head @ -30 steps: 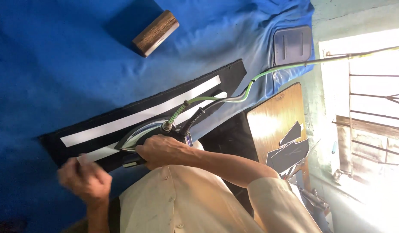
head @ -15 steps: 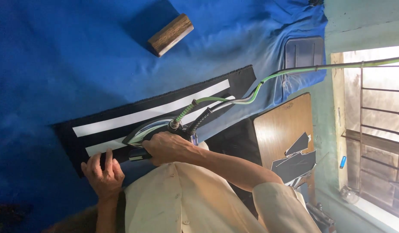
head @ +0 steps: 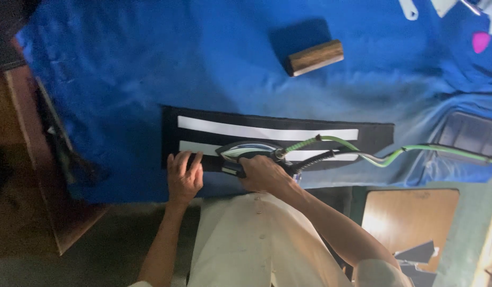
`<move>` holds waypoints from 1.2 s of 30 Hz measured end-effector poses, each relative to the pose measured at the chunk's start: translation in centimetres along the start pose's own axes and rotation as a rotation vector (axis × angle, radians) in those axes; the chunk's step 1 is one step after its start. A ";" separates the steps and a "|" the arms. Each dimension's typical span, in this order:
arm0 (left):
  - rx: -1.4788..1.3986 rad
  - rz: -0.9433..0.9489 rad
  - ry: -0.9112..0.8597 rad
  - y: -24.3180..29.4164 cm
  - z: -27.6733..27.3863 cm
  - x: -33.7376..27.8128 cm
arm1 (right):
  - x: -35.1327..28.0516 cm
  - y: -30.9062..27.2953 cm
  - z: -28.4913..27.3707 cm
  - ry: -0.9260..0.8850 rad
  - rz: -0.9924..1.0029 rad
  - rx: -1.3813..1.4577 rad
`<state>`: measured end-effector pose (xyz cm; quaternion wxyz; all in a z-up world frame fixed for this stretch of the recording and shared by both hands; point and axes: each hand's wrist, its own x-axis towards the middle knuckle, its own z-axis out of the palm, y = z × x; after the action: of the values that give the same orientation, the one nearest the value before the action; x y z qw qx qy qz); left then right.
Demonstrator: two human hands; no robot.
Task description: Ironing white fabric strips onto a black fabric base and pressing them with a wooden block to set the seams.
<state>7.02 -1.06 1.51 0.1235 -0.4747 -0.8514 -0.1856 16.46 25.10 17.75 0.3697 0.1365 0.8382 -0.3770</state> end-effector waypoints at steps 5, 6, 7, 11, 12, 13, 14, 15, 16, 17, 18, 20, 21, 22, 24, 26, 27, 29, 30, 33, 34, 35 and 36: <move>-0.048 -0.036 0.011 -0.3 0.2 -0.9 | 0.3 -0.7 0.9 0.013 0.087 -0.053; -0.043 -0.028 0.000 -0.3 0.2 -0.9 | 0.2 -0.9 0.7 0.006 0.100 -0.064; -0.039 -0.020 -0.011 -0.2 0.3 -0.9 | 0.0 -0.9 0.5 -0.001 0.113 -0.075; -0.098 -0.061 -0.036 -0.3 0.5 -1.1 | 0.4 -0.9 0.7 0.008 0.135 -0.027; -0.082 -0.047 -0.013 -0.4 0.5 -1.1 | 0.6 -0.7 1.1 0.019 0.142 -0.027; -0.067 -0.033 0.010 -0.4 0.6 -1.0 | 0.8 -0.6 1.4 0.031 0.149 -0.027; -0.075 -0.031 0.010 -0.4 0.5 -0.9 | 0.6 -0.8 1.1 0.032 0.157 -0.026; -0.067 -0.036 0.010 -0.3 0.4 -0.9 | 0.4 -0.9 0.9 0.033 0.160 -0.018; -0.060 -0.040 0.011 -0.3 0.4 -0.8 | 0.2 -1.1 0.7 0.036 0.164 -0.008; -0.068 -0.037 0.011 -0.2 0.3 -0.7 | 0.3 -0.8 0.8 0.039 0.173 -0.007; -0.057 -0.029 0.012 -0.2 0.2 -0.6 | 0.4 -0.6 1.0 0.043 0.164 -0.011; -0.050 -0.017 0.012 -0.4 0.2 -0.6 | 0.4 -0.4 1.1 0.048 0.159 -0.011; -0.060 -0.018 0.014 -0.4 0.4 -0.7 | 0.4 -0.4 1.0 0.045 0.169 0.003; -0.069 -0.019 0.016 -0.6 0.6 -0.9 | 0.4 -0.4 1.0 0.043 0.178 0.017; -0.060 -0.014 0.005 -0.7 0.1 -0.6 | 0.2 -0.7 0.7 0.038 0.179 0.020; -0.055 -0.007 -0.004 -0.9 -0.2 -0.6 | 0.2 -0.8 0.6 0.034 0.184 0.023; -0.081 -0.010 0.012 -1.1 -0.3 -0.7 | 0.2 -0.7 0.6 0.036 0.176 0.030; -0.124 -0.003 0.028 -1.5 -0.8 -0.5 | 0.1 -0.9 0.5 0.045 0.186 0.044; -0.113 0.024 0.016 -1.5 -1.1 -0.3 | 0.0 -1.1 0.3 0.053 0.164 0.034; -0.138 0.065 0.016 -1.7 -1.5 0.2 | -0.2 -1.1 -0.2 0.057 0.158 0.039; -0.145 0.064 0.029 -1.6 -1.4 0.5 | -0.4 -0.8 -0.4 0.047 0.143 0.045; -0.179 0.086 0.031 -1.5 -1.4 0.4 | -0.4 -0.4 -0.1 0.063 0.178 0.058; -0.138 0.088 0.024 -1.4 -1.4 0.3 | -0.4 0.0 0.2 0.073 0.135 0.043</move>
<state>5.67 -2.09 2.62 0.1086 -0.5169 -0.8133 -0.2439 16.80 24.98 17.93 0.3603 0.2143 0.8318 -0.3638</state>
